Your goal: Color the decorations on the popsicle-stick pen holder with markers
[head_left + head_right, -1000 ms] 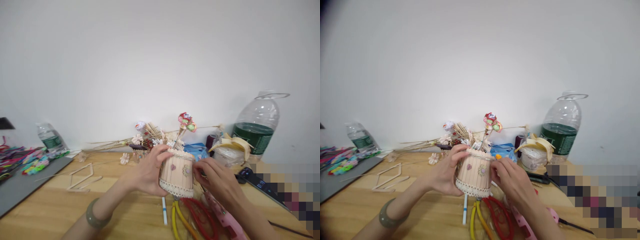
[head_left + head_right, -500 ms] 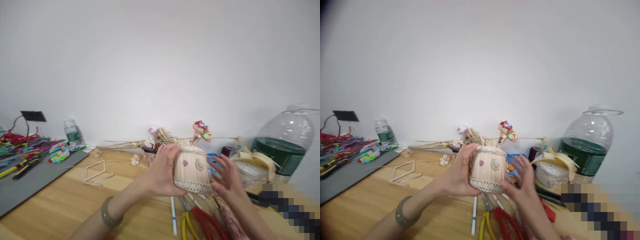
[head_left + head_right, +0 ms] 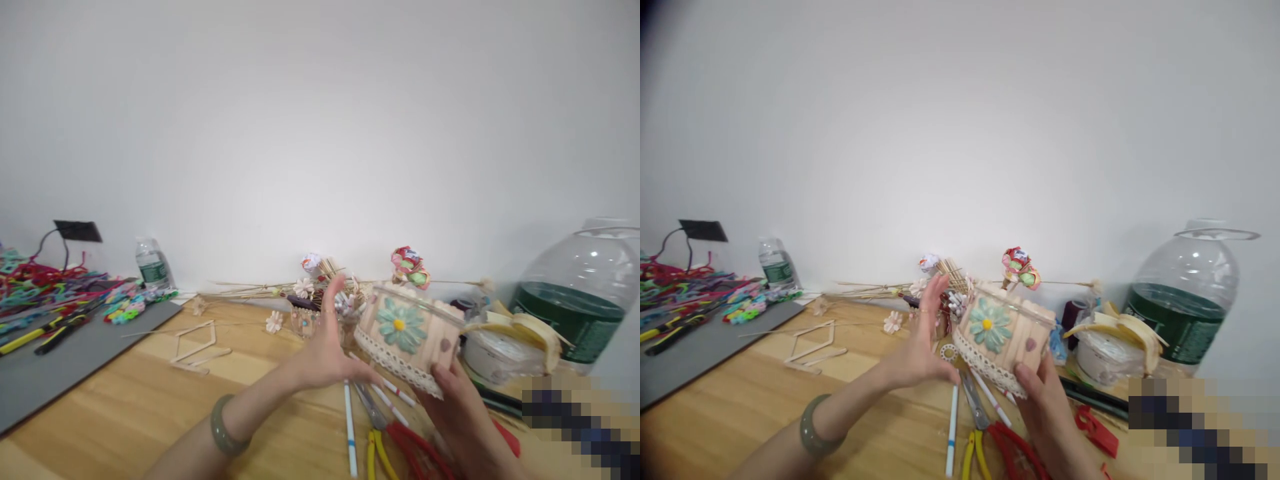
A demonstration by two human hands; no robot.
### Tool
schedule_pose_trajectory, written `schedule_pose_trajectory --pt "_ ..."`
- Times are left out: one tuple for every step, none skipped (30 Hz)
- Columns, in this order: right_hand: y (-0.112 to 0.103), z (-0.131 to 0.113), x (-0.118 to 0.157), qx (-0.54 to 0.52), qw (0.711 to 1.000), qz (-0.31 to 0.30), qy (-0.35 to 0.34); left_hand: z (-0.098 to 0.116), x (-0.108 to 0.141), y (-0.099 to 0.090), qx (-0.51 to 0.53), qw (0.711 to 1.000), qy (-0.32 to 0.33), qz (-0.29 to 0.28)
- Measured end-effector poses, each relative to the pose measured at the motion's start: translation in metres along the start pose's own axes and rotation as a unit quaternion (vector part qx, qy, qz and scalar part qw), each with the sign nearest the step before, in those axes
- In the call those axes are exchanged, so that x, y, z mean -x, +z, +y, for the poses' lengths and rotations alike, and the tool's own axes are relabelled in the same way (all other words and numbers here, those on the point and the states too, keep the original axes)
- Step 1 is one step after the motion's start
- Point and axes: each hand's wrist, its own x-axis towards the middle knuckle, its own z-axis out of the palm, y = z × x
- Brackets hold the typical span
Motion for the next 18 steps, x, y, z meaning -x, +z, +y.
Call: schedule_pose_trajectory --pt "0.0 -0.003 0.001 -0.008 1.0 0.002 -0.003 -0.004 -0.001 0.002 0.071 0.996 -0.051 -0.005" --pt "0.0 -0.006 0.002 -0.014 1.0 0.003 -0.005 -0.008 -0.003 0.004 0.144 0.985 -0.097 -0.018" --pt "0.001 -0.009 0.004 -0.017 1.0 0.002 -0.003 -0.01 -0.003 0.007 0.221 0.964 -0.141 -0.044" --pt "0.002 -0.012 0.006 -0.016 1.0 -0.002 0.001 -0.01 -0.004 0.009 0.294 0.936 -0.18 -0.072" --pt "0.004 -0.014 0.008 -0.015 1.0 -0.01 0.006 -0.008 -0.003 0.01 0.355 0.905 -0.213 -0.102" --pt "0.005 -0.017 0.01 -0.015 1.0 -0.018 0.012 -0.006 -0.003 0.011 0.4 0.876 -0.237 -0.127" --pt "0.007 -0.019 0.011 -0.021 0.999 -0.025 0.023 -0.002 -0.002 0.012 0.431 0.854 -0.256 -0.142" --pt "0.009 -0.02 0.012 -0.035 0.998 -0.024 0.035 0.002 -0.001 0.012 0.449 0.838 -0.271 -0.151" --pt "0.012 -0.021 0.012 -0.055 0.997 -0.017 0.049 0.005 0.0 0.012 0.462 0.827 -0.284 -0.151" --pt "0.014 -0.022 0.012 -0.075 0.995 -0.006 0.064 0.008 0.001 0.012 0.473 0.817 -0.297 -0.144" --pt "0.015 -0.022 0.011 -0.093 0.993 0.005 0.077 0.01 0.001 0.012 0.485 0.807 -0.308 -0.133" --pt "0.017 -0.021 0.01 -0.104 0.991 0.012 0.088 0.011 0.002 0.013 0.501 0.796 -0.318 -0.12" --pt "0.017 -0.02 0.008 -0.11 0.989 0.017 0.095 0.012 0.002 0.015 0.516 0.785 -0.325 -0.108" --pt "0.017 -0.019 0.006 -0.11 0.989 0.023 0.098 0.012 0.002 0.017 0.529 0.778 -0.325 -0.096" --pt "0.016 -0.018 0.003 -0.1 0.99 0.039 0.095 0.012 0.002 0.019 0.543 0.772 -0.32 -0.082" --pt "0.014 -0.017 0.001 -0.084 0.99 0.068 0.085 0.012 0.002 0.021 0.557 0.767 -0.312 -0.067" --pt "0.011 -0.016 -0.001 -0.063 0.99 0.106 0.071 0.012 0.002 0.022 0.57 0.761 -0.304 -0.051" --pt "0.007 -0.016 -0.003 -0.04 0.987 0.147 0.052 0.013 0.002 0.023 0.584 0.755 -0.296 -0.033"
